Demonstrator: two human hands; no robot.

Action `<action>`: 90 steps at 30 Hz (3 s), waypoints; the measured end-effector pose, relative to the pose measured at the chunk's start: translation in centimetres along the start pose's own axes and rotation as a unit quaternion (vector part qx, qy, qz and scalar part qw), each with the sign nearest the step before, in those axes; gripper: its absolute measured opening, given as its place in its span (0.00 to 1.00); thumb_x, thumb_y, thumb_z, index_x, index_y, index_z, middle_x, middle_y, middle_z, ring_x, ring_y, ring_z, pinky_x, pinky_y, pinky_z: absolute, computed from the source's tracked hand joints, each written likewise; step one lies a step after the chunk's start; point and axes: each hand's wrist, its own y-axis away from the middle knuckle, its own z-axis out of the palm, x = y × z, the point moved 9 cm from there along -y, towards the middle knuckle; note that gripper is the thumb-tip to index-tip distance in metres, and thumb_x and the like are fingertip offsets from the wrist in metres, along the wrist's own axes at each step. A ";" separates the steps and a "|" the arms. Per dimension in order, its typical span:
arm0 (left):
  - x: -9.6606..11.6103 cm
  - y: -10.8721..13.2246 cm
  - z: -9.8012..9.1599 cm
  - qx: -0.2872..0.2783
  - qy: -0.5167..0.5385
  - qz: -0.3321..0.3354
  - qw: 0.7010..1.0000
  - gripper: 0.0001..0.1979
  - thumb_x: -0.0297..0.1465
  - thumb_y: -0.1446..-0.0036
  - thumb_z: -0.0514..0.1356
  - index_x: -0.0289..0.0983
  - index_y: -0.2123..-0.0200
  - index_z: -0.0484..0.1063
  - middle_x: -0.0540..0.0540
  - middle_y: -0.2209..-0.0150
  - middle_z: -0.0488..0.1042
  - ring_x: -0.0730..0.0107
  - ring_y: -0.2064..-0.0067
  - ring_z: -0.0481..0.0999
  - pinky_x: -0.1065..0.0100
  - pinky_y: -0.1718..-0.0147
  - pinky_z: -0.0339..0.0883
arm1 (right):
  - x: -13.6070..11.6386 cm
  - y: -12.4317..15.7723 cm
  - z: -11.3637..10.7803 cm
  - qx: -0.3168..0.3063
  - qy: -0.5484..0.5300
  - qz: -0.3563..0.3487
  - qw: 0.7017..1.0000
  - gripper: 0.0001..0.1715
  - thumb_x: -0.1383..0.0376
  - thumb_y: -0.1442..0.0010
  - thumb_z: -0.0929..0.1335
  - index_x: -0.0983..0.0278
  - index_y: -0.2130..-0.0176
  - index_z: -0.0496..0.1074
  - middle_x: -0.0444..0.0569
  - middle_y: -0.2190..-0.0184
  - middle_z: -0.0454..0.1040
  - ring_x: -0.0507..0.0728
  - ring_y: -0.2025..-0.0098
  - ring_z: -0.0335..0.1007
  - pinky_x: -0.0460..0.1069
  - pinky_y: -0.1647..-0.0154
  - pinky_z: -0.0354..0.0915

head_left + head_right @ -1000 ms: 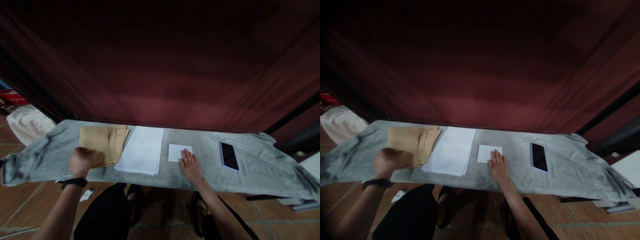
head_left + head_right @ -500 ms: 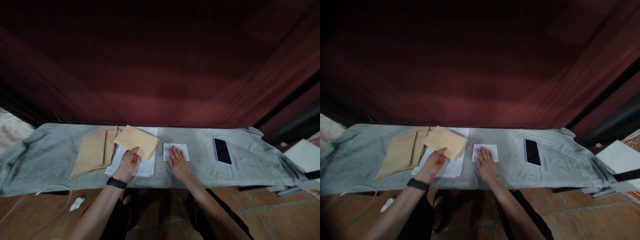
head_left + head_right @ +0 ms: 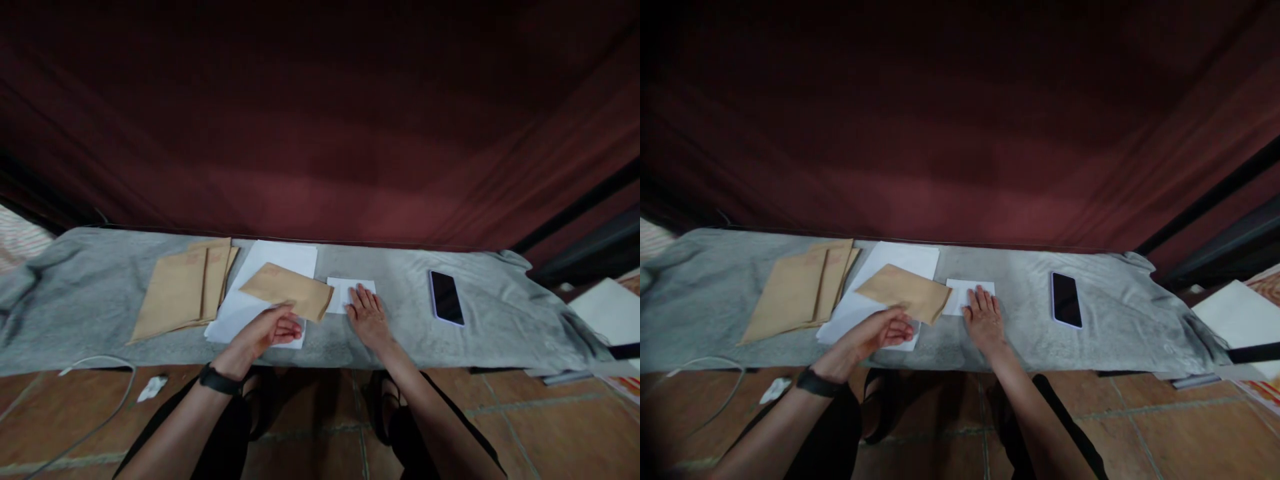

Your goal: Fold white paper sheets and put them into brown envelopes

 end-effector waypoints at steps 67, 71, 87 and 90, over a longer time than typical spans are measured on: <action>0.2 -2.2 13.5 0.099 -0.693 0.487 0.522 0.32 0.44 0.31 0.48 0.30 0.32 0.54 0.34 0.30 0.53 0.55 0.28 0.50 0.49 0.31 0.38 | 5.1 1.2 -0.7 0.100 -0.018 0.014 0.995 0.33 0.59 0.28 0.52 0.75 0.34 0.59 0.66 0.32 0.57 0.67 0.28 0.47 0.66 0.32 0.52; 0.3 -2.1 13.7 0.098 -0.700 0.483 0.517 0.31 0.43 0.31 0.47 0.29 0.32 0.56 0.34 0.30 0.55 0.55 0.28 0.50 0.49 0.31 0.38 | 0.9 0.2 -0.6 0.079 -0.076 -0.065 0.992 0.33 0.59 0.27 0.51 0.71 0.31 0.54 0.61 0.29 0.53 0.62 0.27 0.43 0.64 0.31 0.51; 0.3 -2.2 12.4 0.110 -0.705 0.466 0.524 0.31 0.39 0.32 0.47 0.26 0.32 0.54 0.33 0.30 0.54 0.56 0.28 0.51 0.55 0.31 0.46 | 4.0 0.4 0.8 0.034 0.004 0.030 0.999 0.35 0.56 0.28 0.52 0.70 0.30 0.52 0.57 0.29 0.53 0.64 0.29 0.49 0.62 0.30 0.47; 0.3 -1.8 12.1 0.119 -0.699 0.469 0.527 0.32 0.39 0.33 0.48 0.26 0.32 0.54 0.32 0.31 0.55 0.55 0.29 0.52 0.54 0.31 0.47 | 5.5 0.7 0.4 0.037 0.005 0.058 0.998 0.34 0.58 0.29 0.53 0.71 0.31 0.55 0.60 0.30 0.55 0.66 0.29 0.49 0.64 0.31 0.48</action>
